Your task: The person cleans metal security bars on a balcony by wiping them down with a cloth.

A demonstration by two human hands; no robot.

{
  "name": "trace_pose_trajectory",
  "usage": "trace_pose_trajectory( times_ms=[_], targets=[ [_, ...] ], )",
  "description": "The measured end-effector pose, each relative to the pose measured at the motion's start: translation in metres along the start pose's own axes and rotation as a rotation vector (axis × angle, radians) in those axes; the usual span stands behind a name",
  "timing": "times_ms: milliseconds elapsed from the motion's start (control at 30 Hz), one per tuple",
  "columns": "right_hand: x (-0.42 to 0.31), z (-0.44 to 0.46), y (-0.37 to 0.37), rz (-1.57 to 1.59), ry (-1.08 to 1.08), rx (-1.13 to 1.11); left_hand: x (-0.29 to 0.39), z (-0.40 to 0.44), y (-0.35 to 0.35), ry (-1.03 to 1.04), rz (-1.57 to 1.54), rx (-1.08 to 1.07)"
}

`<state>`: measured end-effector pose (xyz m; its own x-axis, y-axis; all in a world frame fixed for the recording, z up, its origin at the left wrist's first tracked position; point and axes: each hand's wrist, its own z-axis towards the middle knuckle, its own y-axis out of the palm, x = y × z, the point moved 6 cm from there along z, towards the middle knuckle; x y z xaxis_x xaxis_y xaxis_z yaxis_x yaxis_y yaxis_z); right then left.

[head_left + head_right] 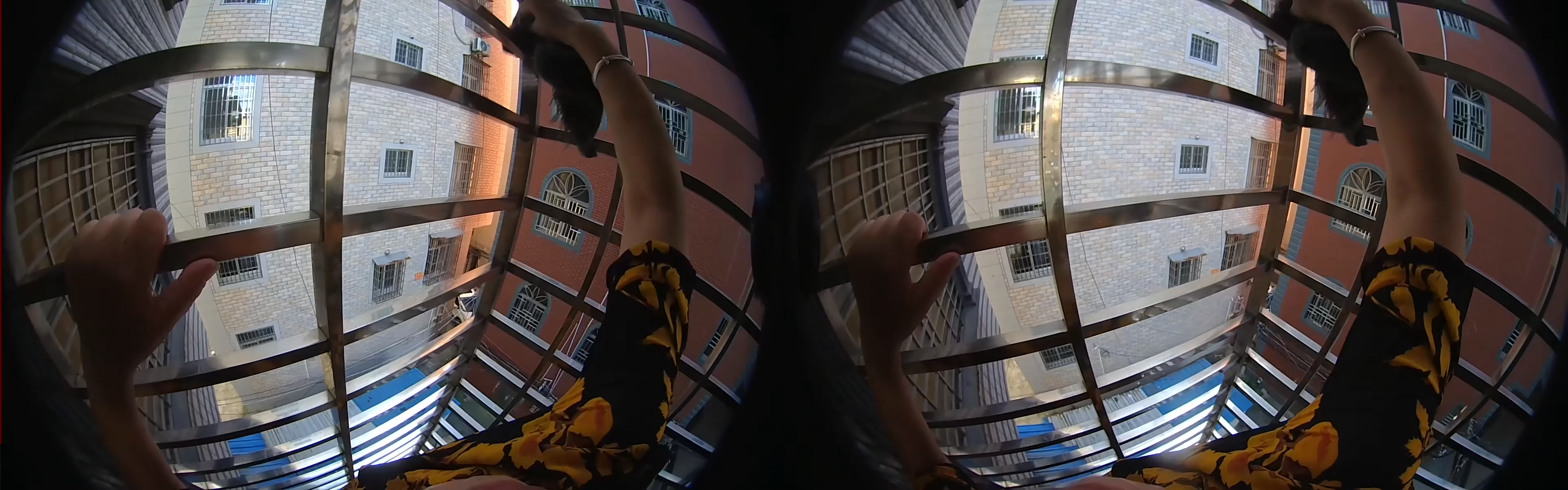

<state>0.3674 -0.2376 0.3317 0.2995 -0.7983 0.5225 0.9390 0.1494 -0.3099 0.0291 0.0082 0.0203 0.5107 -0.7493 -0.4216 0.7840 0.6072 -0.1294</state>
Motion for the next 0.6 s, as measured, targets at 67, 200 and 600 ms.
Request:
trace_pose_trajectory(
  times_ms=[67,200,600],
  targets=[
    [0.007,0.0,0.002,-0.191,-0.119,0.455,-0.002,-0.001,0.003,-0.007,0.004,-0.035],
    [-0.02,-0.032,-0.009,0.239,0.188,0.125,0.002,0.002,0.001,0.035,0.04,0.003],
    [0.003,-0.025,0.027,0.594,0.104,0.413,0.01,0.009,-0.011,-0.03,-0.09,0.06]
  ],
)
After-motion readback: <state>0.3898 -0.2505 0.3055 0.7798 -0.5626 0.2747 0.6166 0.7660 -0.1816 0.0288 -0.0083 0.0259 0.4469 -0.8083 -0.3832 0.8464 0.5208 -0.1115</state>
